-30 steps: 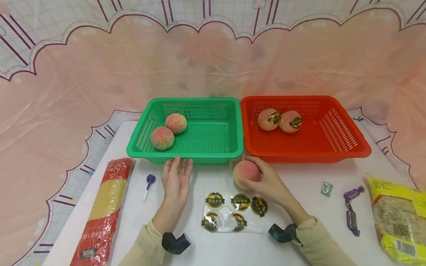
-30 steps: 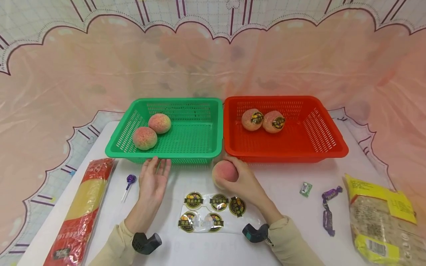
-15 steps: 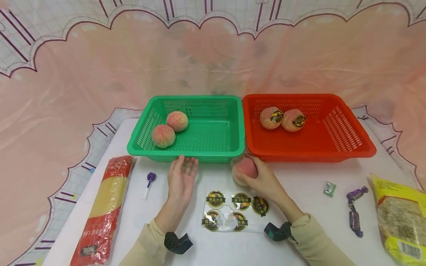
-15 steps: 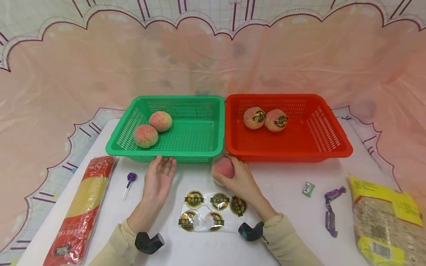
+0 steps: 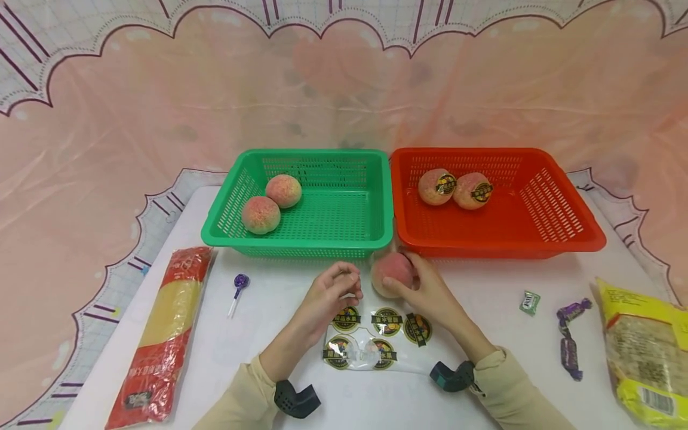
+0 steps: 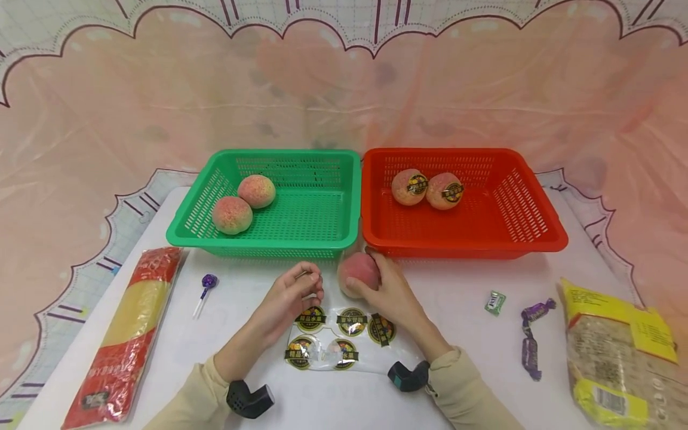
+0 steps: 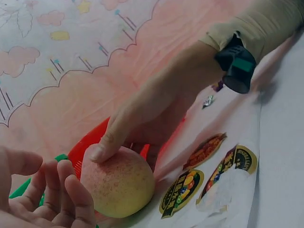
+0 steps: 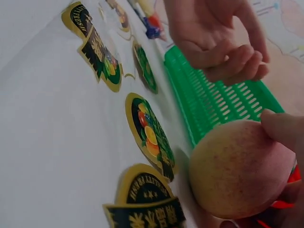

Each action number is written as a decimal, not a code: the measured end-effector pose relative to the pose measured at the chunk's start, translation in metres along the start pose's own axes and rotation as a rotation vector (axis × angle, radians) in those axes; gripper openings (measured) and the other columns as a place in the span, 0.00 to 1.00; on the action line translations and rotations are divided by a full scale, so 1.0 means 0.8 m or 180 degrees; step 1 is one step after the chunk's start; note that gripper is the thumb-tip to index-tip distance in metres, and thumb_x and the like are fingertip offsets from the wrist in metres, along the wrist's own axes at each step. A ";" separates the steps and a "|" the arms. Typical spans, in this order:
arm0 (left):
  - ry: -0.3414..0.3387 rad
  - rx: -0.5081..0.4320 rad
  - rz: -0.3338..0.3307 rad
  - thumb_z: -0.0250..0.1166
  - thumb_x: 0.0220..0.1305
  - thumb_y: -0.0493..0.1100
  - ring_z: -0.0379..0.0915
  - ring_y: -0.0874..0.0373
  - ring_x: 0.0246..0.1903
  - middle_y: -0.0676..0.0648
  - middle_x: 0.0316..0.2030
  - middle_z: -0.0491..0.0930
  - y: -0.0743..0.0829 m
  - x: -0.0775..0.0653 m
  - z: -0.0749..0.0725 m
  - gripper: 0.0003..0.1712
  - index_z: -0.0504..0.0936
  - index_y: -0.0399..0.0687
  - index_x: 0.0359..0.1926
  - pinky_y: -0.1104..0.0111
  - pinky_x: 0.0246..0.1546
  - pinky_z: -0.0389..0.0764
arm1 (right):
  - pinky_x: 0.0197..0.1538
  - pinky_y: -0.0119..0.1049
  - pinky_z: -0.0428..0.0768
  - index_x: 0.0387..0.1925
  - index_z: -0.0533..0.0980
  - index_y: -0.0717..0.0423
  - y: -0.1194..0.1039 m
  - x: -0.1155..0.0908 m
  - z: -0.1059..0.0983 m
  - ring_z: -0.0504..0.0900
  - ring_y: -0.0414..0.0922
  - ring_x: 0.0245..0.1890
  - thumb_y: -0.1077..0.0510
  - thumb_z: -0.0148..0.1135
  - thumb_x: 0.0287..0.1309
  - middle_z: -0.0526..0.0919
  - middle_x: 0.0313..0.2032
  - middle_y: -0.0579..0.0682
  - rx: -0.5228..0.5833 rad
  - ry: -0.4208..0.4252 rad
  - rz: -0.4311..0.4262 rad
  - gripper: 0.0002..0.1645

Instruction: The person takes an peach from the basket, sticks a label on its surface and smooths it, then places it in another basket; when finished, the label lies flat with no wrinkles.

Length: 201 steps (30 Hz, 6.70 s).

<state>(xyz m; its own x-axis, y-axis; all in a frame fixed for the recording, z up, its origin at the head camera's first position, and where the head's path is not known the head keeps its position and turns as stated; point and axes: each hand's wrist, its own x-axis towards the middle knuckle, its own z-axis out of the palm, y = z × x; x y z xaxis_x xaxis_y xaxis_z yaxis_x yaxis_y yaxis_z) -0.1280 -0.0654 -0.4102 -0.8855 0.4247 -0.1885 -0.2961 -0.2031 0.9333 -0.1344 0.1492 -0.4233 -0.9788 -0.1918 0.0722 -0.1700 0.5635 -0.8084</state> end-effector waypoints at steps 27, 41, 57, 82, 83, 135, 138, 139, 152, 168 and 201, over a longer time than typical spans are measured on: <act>-0.0194 0.0681 0.0135 0.57 0.60 0.49 0.73 0.58 0.32 0.48 0.31 0.73 0.003 -0.002 0.002 0.18 0.69 0.41 0.44 0.63 0.39 0.75 | 0.28 0.32 0.63 0.35 0.69 0.45 0.004 -0.037 -0.040 0.66 0.39 0.25 0.49 0.70 0.38 0.68 0.25 0.43 -0.1536 -0.1083 0.0120 0.21; -0.0852 0.1309 0.0616 0.54 0.62 0.45 0.70 0.43 0.34 0.38 0.32 0.72 0.036 0.016 0.030 0.15 0.70 0.39 0.44 0.66 0.34 0.73 | 0.25 0.27 0.65 0.25 0.68 0.46 0.018 -0.034 -0.064 0.66 0.36 0.22 0.59 0.62 0.48 0.68 0.19 0.39 -0.1037 -0.1222 -0.0254 0.10; -0.0635 0.2255 0.1075 0.61 0.56 0.50 0.70 0.63 0.29 0.53 0.31 0.72 0.012 0.022 0.049 0.15 0.71 0.56 0.44 0.75 0.25 0.72 | 0.32 0.29 0.74 0.31 0.76 0.46 -0.034 -0.036 -0.061 0.74 0.36 0.25 0.55 0.58 0.55 0.78 0.22 0.43 -0.0086 -0.0803 -0.0586 0.01; 0.0048 0.2077 0.0715 0.62 0.55 0.47 0.71 0.61 0.22 0.51 0.28 0.78 0.001 0.034 0.027 0.08 0.75 0.50 0.34 0.74 0.21 0.72 | 0.23 0.27 0.65 0.23 0.75 0.52 -0.007 -0.023 -0.038 0.67 0.37 0.21 0.45 0.50 0.59 0.67 0.17 0.41 -0.0071 -0.0588 -0.0209 0.18; 0.0049 0.2072 0.0729 0.62 0.55 0.46 0.70 0.62 0.23 0.51 0.28 0.78 0.000 0.034 0.029 0.08 0.75 0.50 0.34 0.75 0.22 0.71 | 0.23 0.27 0.64 0.23 0.75 0.52 -0.006 -0.023 -0.037 0.66 0.37 0.21 0.45 0.50 0.59 0.67 0.17 0.41 -0.0052 -0.0557 -0.0194 0.18; -0.0012 0.2888 0.0690 0.62 0.53 0.54 0.71 0.63 0.20 0.56 0.26 0.78 -0.009 0.049 0.008 0.30 0.66 0.67 0.59 0.71 0.18 0.73 | 0.27 0.28 0.69 0.33 0.68 0.49 0.006 -0.014 -0.032 0.69 0.39 0.25 0.40 0.59 0.50 0.71 0.22 0.44 -0.0504 -0.0115 -0.0110 0.19; -0.0046 0.3042 0.0747 0.63 0.53 0.53 0.72 0.64 0.21 0.56 0.26 0.78 -0.007 0.047 0.007 0.29 0.68 0.62 0.57 0.73 0.21 0.74 | 0.34 0.31 0.74 0.47 0.62 0.49 0.008 -0.017 -0.030 0.72 0.41 0.32 0.40 0.60 0.48 0.71 0.34 0.46 -0.0348 -0.0155 -0.0140 0.30; -0.0040 0.3105 0.0804 0.64 0.52 0.53 0.72 0.65 0.22 0.56 0.26 0.77 -0.007 0.046 0.007 0.29 0.69 0.61 0.57 0.73 0.22 0.74 | 0.37 0.32 0.75 0.52 0.60 0.49 0.009 -0.017 -0.029 0.73 0.42 0.35 0.40 0.59 0.49 0.70 0.38 0.46 -0.0336 -0.0181 -0.0147 0.33; -0.0480 0.2459 0.1006 0.61 0.55 0.39 0.68 0.54 0.53 0.49 0.59 0.64 -0.002 0.042 0.018 0.28 0.61 0.47 0.56 0.66 0.45 0.77 | 0.51 0.41 0.75 0.63 0.53 0.40 0.025 -0.014 -0.029 0.71 0.46 0.53 0.42 0.57 0.52 0.68 0.56 0.46 0.0127 -0.0550 -0.0226 0.39; -0.0530 0.2361 0.0746 0.65 0.51 0.37 0.66 0.50 0.55 0.47 0.60 0.63 -0.001 0.039 0.012 0.39 0.60 0.53 0.63 0.60 0.50 0.74 | 0.55 0.37 0.72 0.64 0.54 0.43 0.025 -0.012 -0.039 0.72 0.46 0.56 0.47 0.60 0.51 0.68 0.59 0.48 0.0301 -0.0867 -0.0327 0.40; 0.0213 0.3842 0.1462 0.65 0.45 0.63 0.70 0.59 0.50 0.52 0.53 0.71 -0.022 0.043 0.029 0.43 0.61 0.55 0.60 0.64 0.49 0.74 | 0.47 0.38 0.78 0.52 0.66 0.40 0.014 -0.013 -0.013 0.80 0.41 0.43 0.39 0.54 0.53 0.79 0.47 0.46 -0.0284 0.0123 -0.0303 0.25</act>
<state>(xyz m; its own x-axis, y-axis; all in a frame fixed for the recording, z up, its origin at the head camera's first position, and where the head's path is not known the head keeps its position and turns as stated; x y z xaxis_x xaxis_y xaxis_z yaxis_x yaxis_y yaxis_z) -0.1449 -0.0271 -0.4258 -0.8458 0.4769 0.2390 0.5159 0.6174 0.5939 -0.1273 0.1663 -0.4269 -0.9611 -0.2177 0.1701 -0.2703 0.6139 -0.7417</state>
